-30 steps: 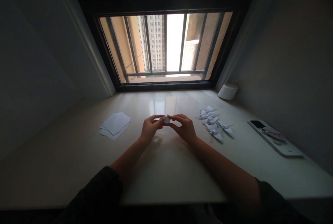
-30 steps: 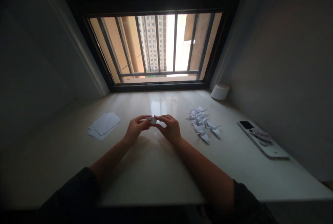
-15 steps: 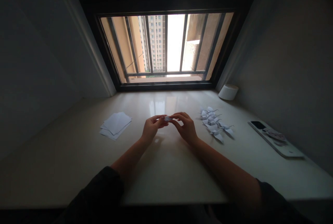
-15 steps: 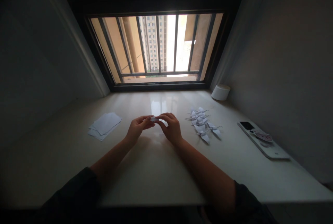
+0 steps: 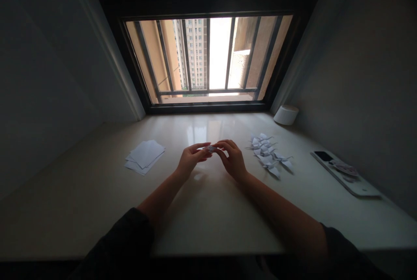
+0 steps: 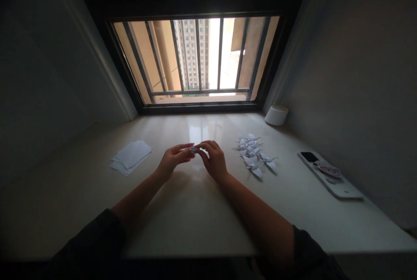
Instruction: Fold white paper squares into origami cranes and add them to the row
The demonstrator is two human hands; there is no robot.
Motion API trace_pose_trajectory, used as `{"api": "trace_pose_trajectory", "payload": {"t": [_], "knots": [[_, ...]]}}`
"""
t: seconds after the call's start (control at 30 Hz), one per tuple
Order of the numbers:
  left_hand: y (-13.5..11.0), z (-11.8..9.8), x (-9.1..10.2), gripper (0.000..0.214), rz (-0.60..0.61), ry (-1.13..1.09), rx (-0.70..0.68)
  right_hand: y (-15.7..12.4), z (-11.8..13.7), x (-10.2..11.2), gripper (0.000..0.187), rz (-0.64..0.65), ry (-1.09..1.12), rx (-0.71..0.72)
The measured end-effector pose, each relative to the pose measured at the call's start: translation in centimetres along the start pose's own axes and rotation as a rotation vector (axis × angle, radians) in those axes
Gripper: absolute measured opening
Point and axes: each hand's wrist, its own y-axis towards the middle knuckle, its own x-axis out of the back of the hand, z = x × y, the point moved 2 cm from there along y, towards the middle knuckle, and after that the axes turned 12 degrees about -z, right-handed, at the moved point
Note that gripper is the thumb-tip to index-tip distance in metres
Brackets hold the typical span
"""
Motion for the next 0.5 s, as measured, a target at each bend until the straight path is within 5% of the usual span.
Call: {"api": "trace_pose_trajectory", "payload": {"t": [0.5], "knots": [[0.27,-0.26,0.58,0.047,0.058,-0.031,0.161,0.23,0.01,0.4,0.014,-0.021,0.035,0.085]]}}
